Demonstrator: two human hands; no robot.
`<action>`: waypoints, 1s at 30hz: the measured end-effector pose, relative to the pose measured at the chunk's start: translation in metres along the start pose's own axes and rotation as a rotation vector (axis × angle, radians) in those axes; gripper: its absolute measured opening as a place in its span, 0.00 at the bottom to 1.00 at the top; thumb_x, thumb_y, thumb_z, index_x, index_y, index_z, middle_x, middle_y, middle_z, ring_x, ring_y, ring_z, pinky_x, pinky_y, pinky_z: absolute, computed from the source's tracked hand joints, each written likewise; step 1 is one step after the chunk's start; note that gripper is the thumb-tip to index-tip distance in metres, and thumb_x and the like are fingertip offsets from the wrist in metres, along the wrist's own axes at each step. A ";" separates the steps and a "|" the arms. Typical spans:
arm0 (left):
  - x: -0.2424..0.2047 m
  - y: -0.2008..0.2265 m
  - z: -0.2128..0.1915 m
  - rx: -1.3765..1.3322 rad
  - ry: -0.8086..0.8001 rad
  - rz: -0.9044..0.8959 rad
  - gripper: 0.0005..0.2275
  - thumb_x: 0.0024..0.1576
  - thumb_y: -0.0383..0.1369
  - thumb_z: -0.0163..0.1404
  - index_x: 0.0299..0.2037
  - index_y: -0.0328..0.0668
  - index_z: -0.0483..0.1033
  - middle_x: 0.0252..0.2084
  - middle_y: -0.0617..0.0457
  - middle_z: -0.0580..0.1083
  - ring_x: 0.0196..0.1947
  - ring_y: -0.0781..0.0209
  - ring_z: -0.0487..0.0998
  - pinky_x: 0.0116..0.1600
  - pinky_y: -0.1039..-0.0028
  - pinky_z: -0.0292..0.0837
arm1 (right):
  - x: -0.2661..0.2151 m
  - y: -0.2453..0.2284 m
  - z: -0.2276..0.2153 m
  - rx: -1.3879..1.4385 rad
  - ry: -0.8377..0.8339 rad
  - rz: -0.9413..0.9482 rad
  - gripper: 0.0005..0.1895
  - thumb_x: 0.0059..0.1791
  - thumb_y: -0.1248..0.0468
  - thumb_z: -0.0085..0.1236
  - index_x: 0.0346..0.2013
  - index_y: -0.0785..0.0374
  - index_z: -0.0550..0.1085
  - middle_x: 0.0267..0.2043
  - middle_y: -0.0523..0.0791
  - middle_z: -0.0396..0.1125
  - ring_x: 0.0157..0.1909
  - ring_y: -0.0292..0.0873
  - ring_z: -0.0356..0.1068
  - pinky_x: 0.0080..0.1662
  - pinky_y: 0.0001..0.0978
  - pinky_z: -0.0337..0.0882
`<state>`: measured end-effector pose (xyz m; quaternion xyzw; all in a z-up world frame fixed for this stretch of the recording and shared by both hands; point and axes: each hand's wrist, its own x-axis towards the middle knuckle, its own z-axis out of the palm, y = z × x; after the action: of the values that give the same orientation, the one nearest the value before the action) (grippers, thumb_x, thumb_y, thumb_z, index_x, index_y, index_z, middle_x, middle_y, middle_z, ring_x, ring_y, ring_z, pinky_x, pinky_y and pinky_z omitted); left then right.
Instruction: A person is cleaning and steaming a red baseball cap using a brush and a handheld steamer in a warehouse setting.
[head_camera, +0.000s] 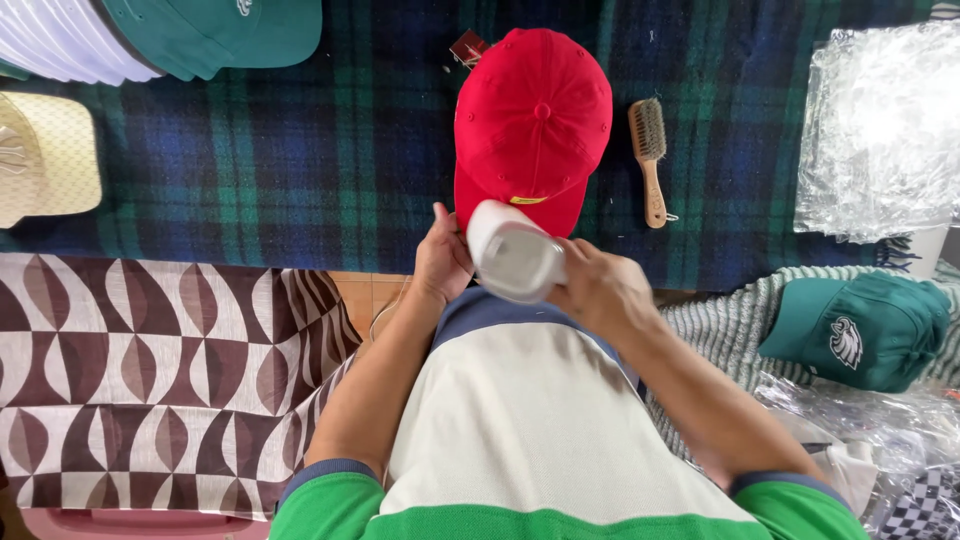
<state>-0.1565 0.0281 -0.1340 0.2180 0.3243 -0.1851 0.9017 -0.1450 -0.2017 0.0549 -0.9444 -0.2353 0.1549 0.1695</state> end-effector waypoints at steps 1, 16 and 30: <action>-0.006 0.004 0.007 0.001 0.000 0.003 0.22 0.61 0.60 0.41 0.42 0.54 0.79 0.34 0.47 0.82 0.34 0.46 0.86 0.40 0.61 0.85 | 0.015 -0.013 -0.002 0.001 0.001 -0.002 0.29 0.44 0.45 0.59 0.54 0.55 0.70 0.40 0.44 0.70 0.36 0.53 0.76 0.37 0.49 0.78; -0.001 -0.004 0.008 -0.116 0.092 0.033 0.15 0.59 0.50 0.55 0.45 0.53 0.83 0.45 0.51 0.81 0.44 0.48 0.84 0.52 0.60 0.81 | 0.018 0.008 -0.013 -0.055 -0.061 -0.003 0.29 0.45 0.39 0.59 0.53 0.52 0.69 0.41 0.43 0.71 0.34 0.56 0.76 0.35 0.52 0.77; -0.004 0.038 0.026 0.787 0.252 0.769 0.21 0.67 0.34 0.52 0.69 0.43 0.65 0.56 0.46 0.74 0.54 0.61 0.75 0.59 0.66 0.73 | -0.047 0.109 0.004 -0.082 0.725 -0.029 0.13 0.46 0.61 0.74 0.44 0.57 0.82 0.45 0.54 0.72 0.47 0.63 0.74 0.47 0.48 0.76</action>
<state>-0.1280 0.0471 -0.1026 0.6609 0.2330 0.0773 0.7092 -0.1434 -0.3144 0.0188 -0.9404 -0.1795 -0.2021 0.2062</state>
